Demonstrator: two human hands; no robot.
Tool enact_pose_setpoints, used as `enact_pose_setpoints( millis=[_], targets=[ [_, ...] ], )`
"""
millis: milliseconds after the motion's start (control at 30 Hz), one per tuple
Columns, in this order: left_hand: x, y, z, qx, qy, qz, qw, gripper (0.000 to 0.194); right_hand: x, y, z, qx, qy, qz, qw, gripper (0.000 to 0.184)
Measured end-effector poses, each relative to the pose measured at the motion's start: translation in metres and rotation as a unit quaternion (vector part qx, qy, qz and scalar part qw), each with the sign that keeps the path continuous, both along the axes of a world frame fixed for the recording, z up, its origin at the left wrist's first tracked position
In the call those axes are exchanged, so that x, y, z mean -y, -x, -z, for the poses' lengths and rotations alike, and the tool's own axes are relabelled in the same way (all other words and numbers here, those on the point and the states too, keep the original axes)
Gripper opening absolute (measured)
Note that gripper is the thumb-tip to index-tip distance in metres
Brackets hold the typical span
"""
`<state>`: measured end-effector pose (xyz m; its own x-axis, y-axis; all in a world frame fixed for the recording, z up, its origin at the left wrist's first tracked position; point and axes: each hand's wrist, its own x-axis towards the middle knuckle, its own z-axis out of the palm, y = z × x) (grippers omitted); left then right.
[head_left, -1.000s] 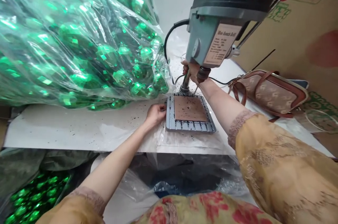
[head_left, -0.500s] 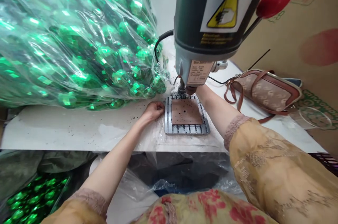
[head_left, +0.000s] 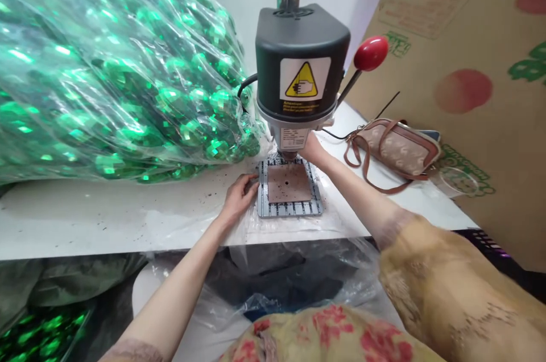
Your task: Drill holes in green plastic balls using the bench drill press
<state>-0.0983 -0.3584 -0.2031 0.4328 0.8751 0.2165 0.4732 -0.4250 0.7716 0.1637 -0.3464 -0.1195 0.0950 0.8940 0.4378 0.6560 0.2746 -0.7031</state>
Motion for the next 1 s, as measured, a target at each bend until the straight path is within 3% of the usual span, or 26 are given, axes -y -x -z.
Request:
enact_pose_setpoints(
  millis=[67, 167, 267, 333, 400, 533, 767, 900, 1000],
  targets=[
    [0.0, -0.001, 0.002, 0.001, -0.007, 0.002, 1.0, 0.034, 0.052, -0.007, 0.002, 0.021, 0.015, 0.033, 0.999, 0.032],
    [0.004, 0.0, 0.003, 0.007, -0.028, 0.002, 1.0, 0.032, 0.141, -0.011, 0.02, 0.112, 0.127, 0.064, 0.983, 0.037],
    [0.011, 0.002, 0.0, 0.033, -0.096, -0.092, 0.991, 0.026, 0.208, -0.009, 0.047, 0.217, 0.159, 0.1, 0.958, 0.032],
    [0.012, 0.0, -0.005, 0.074, -0.11, -0.173, 0.976, 0.023, 0.229, -0.008, 0.062, 0.242, 0.14, 0.11, 0.954, 0.026],
    [0.008, -0.007, -0.013, 0.1, -0.084, -0.179, 0.975, 0.024, 0.232, -0.007, 0.07, 0.239, 0.12, 0.11, 0.957, 0.024],
    [-0.018, -0.032, -0.034, 0.059, -0.031, -0.025, 0.997, 0.029, 0.217, -0.008, 0.07, 0.189, 0.12, 0.109, 0.969, 0.023],
    [-0.061, -0.066, -0.053, 0.033, 0.022, 0.111, 0.993, 0.033, 0.205, -0.014, 0.065, 0.154, 0.132, 0.089, 0.975, 0.024],
    [-0.072, -0.087, -0.061, 0.033, 0.059, 0.045, 0.997, 0.023, 0.201, -0.022, 0.068, 0.146, 0.121, 0.063, 0.98, 0.025],
    [-0.077, -0.1, -0.057, 0.068, 0.059, 0.003, 0.996, 0.021, 0.198, -0.027, 0.071, 0.131, 0.134, 0.047, 0.981, 0.026]
  ],
)
